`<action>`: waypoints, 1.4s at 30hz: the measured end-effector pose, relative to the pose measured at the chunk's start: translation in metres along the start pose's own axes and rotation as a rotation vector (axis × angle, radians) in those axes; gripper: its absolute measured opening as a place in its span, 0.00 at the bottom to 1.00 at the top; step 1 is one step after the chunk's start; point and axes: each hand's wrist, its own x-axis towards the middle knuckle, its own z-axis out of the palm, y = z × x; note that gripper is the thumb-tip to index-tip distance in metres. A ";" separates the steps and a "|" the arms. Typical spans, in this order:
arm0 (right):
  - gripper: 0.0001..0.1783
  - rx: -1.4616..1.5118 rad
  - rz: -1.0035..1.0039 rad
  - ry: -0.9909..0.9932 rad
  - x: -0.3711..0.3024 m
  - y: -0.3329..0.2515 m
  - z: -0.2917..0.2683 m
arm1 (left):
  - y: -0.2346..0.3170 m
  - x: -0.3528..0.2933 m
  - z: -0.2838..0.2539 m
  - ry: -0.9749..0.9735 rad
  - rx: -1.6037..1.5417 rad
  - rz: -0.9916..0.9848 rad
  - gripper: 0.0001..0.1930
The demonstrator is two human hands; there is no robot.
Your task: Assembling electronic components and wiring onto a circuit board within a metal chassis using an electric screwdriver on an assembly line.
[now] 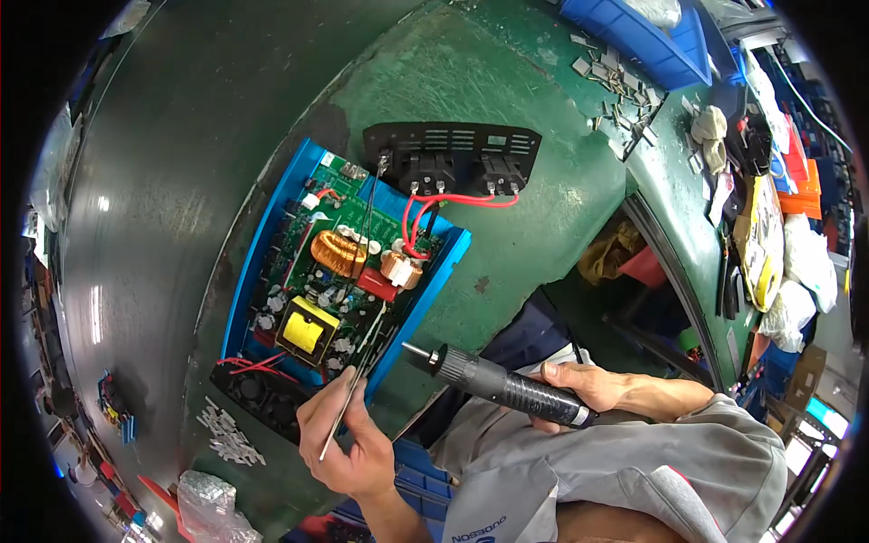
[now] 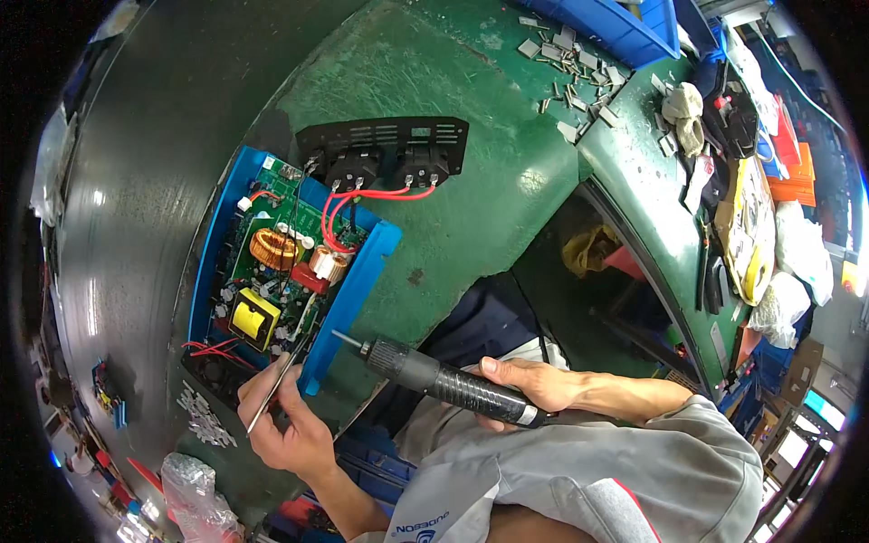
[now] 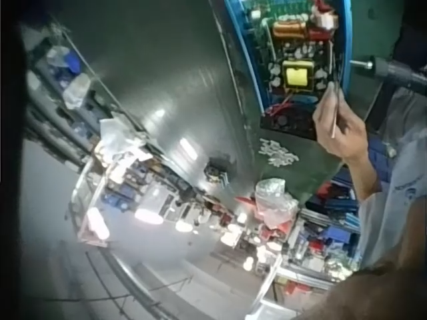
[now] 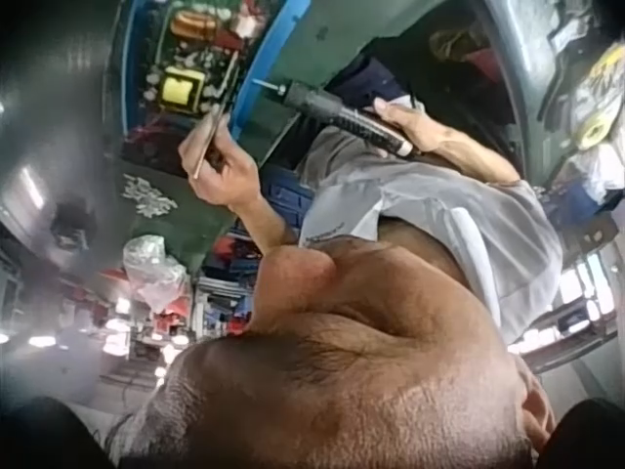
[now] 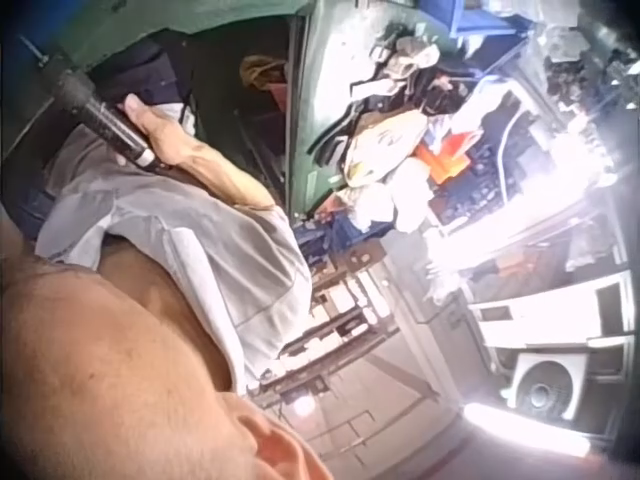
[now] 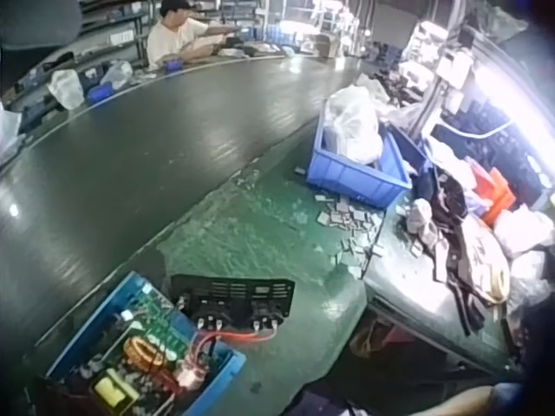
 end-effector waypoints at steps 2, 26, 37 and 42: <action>0.50 0.077 0.029 -0.017 0.000 0.003 -0.001 | 0.001 -0.001 0.002 0.030 -0.057 -0.024 0.05; 0.31 -0.204 -0.036 0.088 -0.008 -0.001 0.007 | 0.017 0.010 0.002 0.486 -0.406 -0.089 0.10; 0.19 -0.348 -0.092 0.140 -0.003 0.001 0.009 | 0.055 0.012 -0.032 -0.094 0.454 -0.235 0.12; 0.22 -0.386 -0.083 0.081 -0.001 0.002 0.003 | 0.056 0.015 -0.029 -0.129 0.475 -0.270 0.12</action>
